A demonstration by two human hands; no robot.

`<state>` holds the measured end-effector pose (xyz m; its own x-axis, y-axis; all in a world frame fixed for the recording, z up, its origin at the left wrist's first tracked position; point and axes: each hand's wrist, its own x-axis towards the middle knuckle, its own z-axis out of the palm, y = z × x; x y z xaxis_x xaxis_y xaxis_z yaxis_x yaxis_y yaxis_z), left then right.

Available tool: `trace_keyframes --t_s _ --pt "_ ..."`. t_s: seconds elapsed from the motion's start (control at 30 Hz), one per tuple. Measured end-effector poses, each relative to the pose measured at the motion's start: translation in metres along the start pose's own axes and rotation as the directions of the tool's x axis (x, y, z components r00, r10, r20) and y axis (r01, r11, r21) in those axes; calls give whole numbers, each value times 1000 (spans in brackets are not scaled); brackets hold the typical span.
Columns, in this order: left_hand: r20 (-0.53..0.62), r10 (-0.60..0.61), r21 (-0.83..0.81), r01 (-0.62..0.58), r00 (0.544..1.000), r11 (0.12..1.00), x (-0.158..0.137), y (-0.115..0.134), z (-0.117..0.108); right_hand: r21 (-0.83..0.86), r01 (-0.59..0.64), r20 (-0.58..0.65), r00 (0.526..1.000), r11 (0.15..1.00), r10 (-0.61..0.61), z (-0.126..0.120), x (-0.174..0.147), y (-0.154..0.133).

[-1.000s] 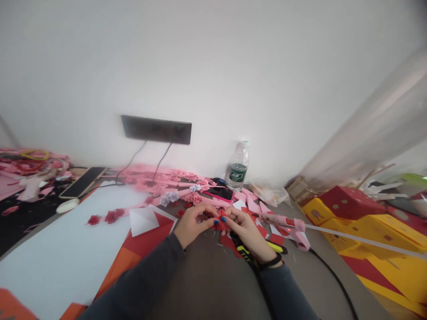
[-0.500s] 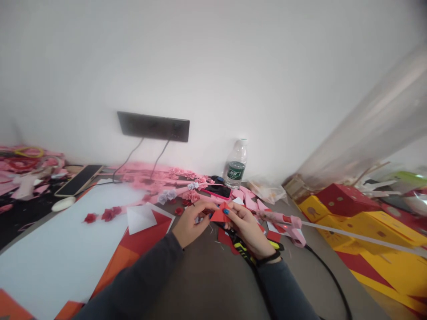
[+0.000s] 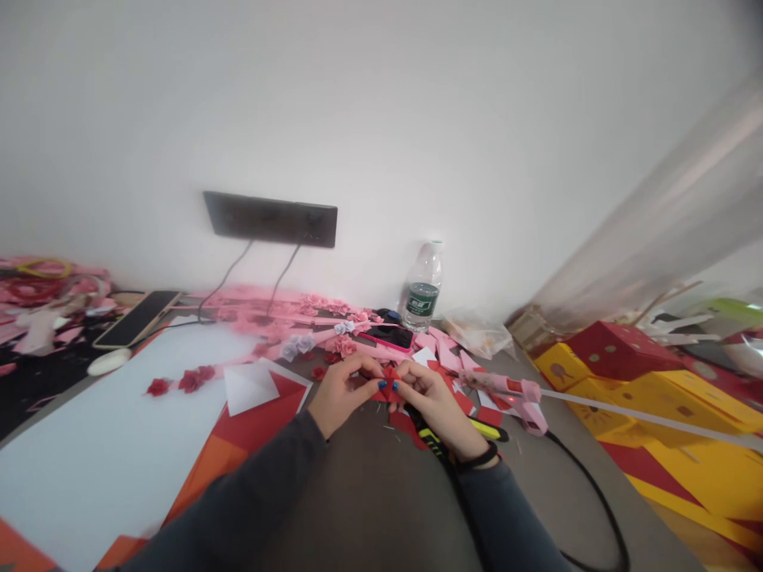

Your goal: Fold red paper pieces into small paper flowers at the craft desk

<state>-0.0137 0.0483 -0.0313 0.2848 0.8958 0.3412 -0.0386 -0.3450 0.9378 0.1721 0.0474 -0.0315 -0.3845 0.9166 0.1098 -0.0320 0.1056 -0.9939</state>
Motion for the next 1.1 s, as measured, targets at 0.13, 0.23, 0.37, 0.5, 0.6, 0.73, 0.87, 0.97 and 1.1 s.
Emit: trace_keyframes --t_s 0.13,0.23,0.37,0.5,0.6,0.73,0.87,0.97,1.1 --pt "-54 -82 -73 78 995 994 1 1 2 -15 -4 -12 1000 1000 4 2 0 -2" --pt "-84 -128 -97 120 988 988 2 1 2 -24 -3 -18 1000 1000 3 4 -1 -5" --pt "-99 -166 -122 154 981 981 2 1 2 -20 0 -21 1000 1000 -1 5 0 -5" --pt "-106 -167 -118 154 980 981 1 1 3 -31 -7 -25 1000 999 7 5 0 -4" --pt "-106 -175 -135 160 979 978 1 0 4 -50 -10 -29 1000 999 8 5 0 -4" --pt "-109 -192 -164 173 975 971 0 -3 6 -61 -10 -29 1000 998 8 5 0 -4" --pt "-121 -183 -154 164 976 974 0 -4 6 -76 -6 -32 999 997 4 6 -1 -5" --pt "-125 -178 -152 158 976 976 -1 -5 6 -92 6 -31 999 996 -9 6 -1 -5" --pt "-139 -168 -162 145 976 976 0 -5 7 -97 7 -34 999 995 -11 6 -1 -4"
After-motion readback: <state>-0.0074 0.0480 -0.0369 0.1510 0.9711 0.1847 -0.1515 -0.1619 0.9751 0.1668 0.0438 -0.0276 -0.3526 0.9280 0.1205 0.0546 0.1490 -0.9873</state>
